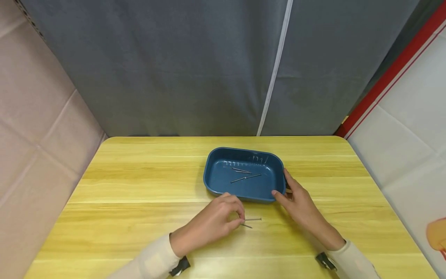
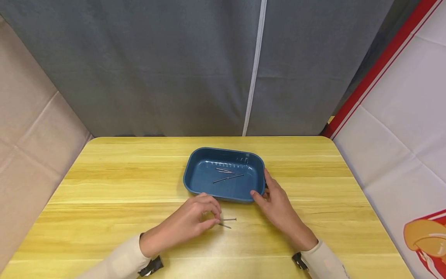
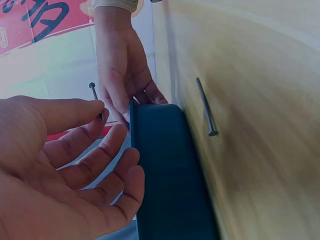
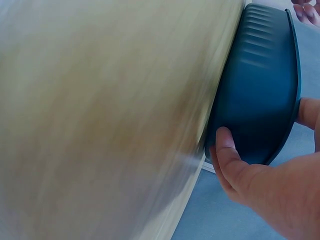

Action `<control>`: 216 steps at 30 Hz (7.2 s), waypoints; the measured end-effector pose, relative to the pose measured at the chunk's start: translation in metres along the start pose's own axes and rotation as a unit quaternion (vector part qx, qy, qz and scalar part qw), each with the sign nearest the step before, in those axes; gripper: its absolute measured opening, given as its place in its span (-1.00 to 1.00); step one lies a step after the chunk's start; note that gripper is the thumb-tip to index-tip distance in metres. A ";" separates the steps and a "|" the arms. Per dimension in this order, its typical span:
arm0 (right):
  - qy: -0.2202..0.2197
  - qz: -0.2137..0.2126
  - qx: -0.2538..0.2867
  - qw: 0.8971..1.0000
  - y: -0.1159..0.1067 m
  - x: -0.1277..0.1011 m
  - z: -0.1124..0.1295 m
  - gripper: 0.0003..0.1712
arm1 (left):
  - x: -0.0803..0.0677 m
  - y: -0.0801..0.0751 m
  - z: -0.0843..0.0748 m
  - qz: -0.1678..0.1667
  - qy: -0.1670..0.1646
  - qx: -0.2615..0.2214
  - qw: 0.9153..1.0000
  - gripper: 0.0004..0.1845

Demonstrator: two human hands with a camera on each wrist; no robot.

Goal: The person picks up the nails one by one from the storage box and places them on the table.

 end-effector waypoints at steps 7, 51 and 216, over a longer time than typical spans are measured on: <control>0.001 0.001 -0.003 1.000 0.000 0.000 -0.001 0.04 | -0.003 0.007 0.003 0.003 0.000 0.011 1.000 -0.91; -0.005 -0.001 -0.005 1.000 0.000 0.001 -0.001 0.02 | -0.013 0.037 0.020 0.040 0.021 0.214 0.976 -0.90; -0.011 0.002 0.009 1.000 -0.002 -0.003 -0.005 0.02 | 0.092 0.003 0.073 0.037 -0.090 0.246 0.964 -0.67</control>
Point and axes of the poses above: each hand's wrist, its own x-axis towards the middle knuckle, its own y-axis out of the palm, z = x × y, the point moved 1 cm from there along x, towards the middle knuckle, and after that the axes turned 2 degrees about y, right-handed, at the moved point
